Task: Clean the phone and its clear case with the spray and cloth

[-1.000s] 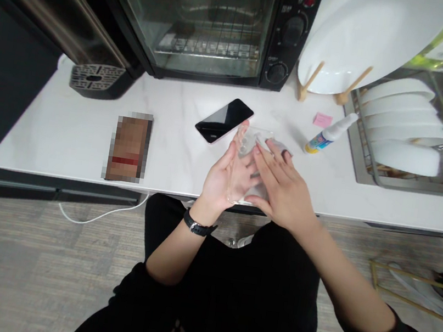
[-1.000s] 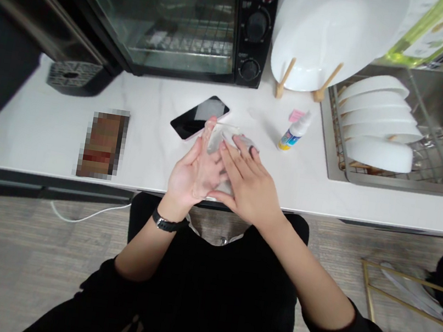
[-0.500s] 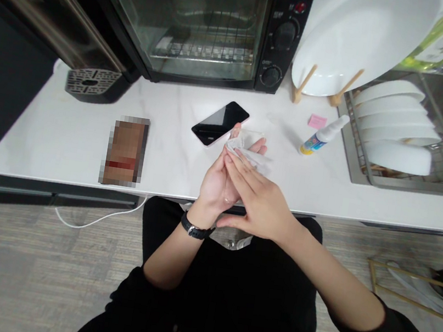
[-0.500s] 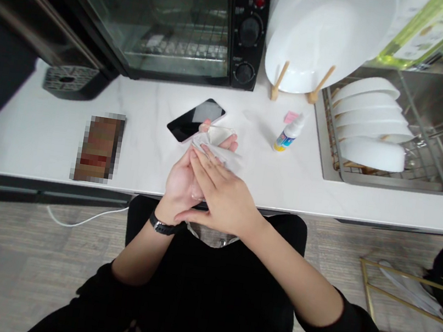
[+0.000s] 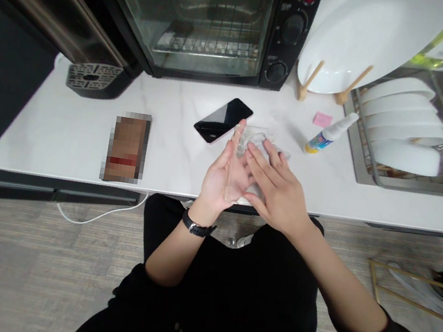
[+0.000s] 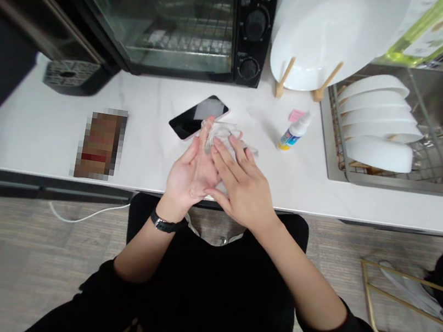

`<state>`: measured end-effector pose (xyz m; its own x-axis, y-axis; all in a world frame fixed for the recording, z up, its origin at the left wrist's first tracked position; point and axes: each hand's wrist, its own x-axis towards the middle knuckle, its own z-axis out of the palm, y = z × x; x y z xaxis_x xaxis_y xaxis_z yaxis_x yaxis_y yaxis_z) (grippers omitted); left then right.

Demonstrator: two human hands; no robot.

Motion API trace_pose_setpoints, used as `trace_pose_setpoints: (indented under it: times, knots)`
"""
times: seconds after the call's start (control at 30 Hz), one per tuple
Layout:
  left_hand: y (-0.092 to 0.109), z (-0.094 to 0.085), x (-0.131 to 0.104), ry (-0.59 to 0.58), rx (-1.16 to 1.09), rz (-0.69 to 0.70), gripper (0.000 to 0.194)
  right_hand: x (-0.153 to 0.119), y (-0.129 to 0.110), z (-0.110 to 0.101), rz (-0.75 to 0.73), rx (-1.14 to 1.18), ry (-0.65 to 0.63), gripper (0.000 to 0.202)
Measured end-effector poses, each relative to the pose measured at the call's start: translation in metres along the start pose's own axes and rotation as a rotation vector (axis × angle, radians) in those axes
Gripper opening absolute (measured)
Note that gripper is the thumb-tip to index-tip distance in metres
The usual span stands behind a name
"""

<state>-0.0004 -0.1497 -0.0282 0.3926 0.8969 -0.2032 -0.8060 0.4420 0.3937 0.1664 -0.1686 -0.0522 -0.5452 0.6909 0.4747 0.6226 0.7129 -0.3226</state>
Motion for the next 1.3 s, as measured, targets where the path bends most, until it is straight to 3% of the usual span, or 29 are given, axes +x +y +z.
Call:
trace_pose_setpoints:
  times: [0.13,0.3,0.47,0.63,0.73,0.87,1.03,1.3]
  knots:
    - [-0.003,-0.001,0.003,0.003,0.038,-0.023,0.054,0.017,0.008,-0.001,0.007,0.028,-0.003,0.090]
    - [-0.005,0.002,0.001,-0.012,0.019,0.007,0.060,0.025,-0.003,0.003,-0.033,0.112,-0.060,0.106]
    - [0.000,-0.003,-0.004,-0.003,0.053,0.003,0.062,0.008,-0.028,0.009,-0.126,0.114,-0.106,0.110]
    - [0.003,-0.006,-0.005,0.011,0.057,0.045,0.056,-0.018,-0.041,0.001,-0.181,0.065,-0.137,0.100]
    - [0.003,-0.005,-0.004,-0.001,0.066,0.052,0.054,-0.029,-0.033,-0.006,-0.226,0.023,-0.096,0.089]
    - [0.000,-0.001,-0.003,0.019,0.074,0.034,0.054,-0.031,-0.013,-0.008,-0.107,-0.018,-0.082,0.089]
    - [0.000,0.001,-0.001,0.028,0.032,-0.018,0.052,-0.013,0.003,-0.008,-0.002,-0.027,-0.083,0.087]
    - [0.000,0.001,-0.001,0.029,0.065,-0.074,0.051,0.016,0.018,-0.007,-0.008,0.043,-0.040,0.100]
